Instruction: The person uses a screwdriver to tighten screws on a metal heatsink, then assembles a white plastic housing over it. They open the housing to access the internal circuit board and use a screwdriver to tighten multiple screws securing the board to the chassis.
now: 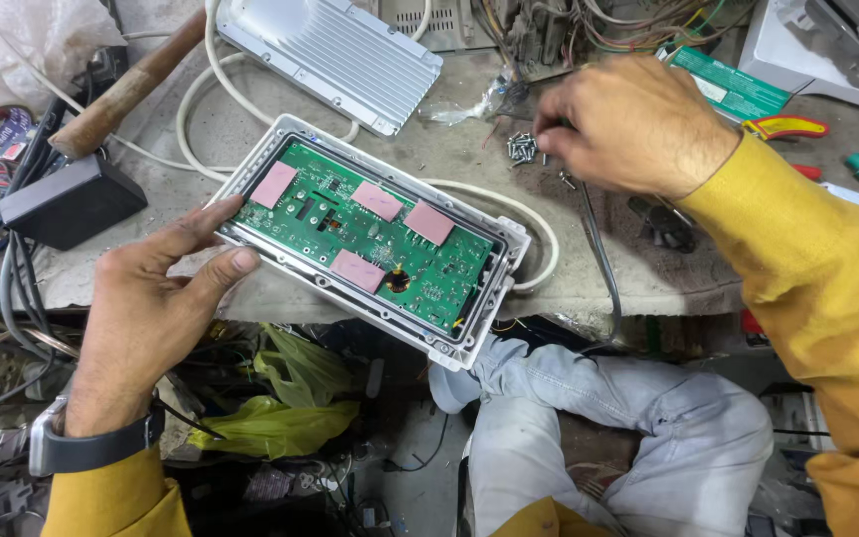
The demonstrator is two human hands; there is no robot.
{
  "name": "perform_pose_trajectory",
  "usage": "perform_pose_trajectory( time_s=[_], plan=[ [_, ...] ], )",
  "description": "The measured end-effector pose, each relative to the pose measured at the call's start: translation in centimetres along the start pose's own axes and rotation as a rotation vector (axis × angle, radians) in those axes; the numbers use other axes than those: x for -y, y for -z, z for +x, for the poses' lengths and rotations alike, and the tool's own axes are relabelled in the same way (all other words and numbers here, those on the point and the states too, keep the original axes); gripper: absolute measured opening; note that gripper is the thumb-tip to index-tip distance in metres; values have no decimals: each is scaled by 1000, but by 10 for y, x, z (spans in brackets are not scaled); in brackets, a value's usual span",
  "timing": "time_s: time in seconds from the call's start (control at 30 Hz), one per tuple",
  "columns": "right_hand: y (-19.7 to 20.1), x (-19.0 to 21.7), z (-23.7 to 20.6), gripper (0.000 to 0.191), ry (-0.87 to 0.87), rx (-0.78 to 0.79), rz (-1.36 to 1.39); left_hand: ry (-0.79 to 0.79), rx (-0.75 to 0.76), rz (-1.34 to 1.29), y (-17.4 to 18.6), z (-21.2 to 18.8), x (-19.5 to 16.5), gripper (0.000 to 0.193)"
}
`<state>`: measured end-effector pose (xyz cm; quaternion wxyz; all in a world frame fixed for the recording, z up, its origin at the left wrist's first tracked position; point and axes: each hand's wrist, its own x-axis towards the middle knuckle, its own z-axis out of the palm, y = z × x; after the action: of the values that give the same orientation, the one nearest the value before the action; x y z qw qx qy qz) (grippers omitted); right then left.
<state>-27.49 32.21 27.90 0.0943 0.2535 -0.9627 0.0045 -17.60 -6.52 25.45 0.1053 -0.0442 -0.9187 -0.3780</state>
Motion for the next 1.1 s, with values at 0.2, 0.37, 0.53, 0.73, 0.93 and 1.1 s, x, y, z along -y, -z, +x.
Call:
perform_pose_trajectory(
  time_s=[0.2,0.37,0.53,0.73,0.93,1.1],
  plan=[
    [-29,-22,-10,24,-100,171,-162,52,72,-6,4,0,0,61],
    [-39,-28,-14,26,-23,164,-209,6,76,-3,2,1,-1,56],
    [-39,-31,-19,32,148,100,-196,150,82,8,1,4,-6,59],
    [-37,-34,-29,22,218,114,-281,-19,95,125,-3,-8,-9,95],
    [-14,-15,-24,19,167,-139,-39,-218,-39,35,-24,-14,-12,116],
    [20,24,-24,20,194,-90,284,-89,48,-545,-43,-10,-7,120]
  ],
)
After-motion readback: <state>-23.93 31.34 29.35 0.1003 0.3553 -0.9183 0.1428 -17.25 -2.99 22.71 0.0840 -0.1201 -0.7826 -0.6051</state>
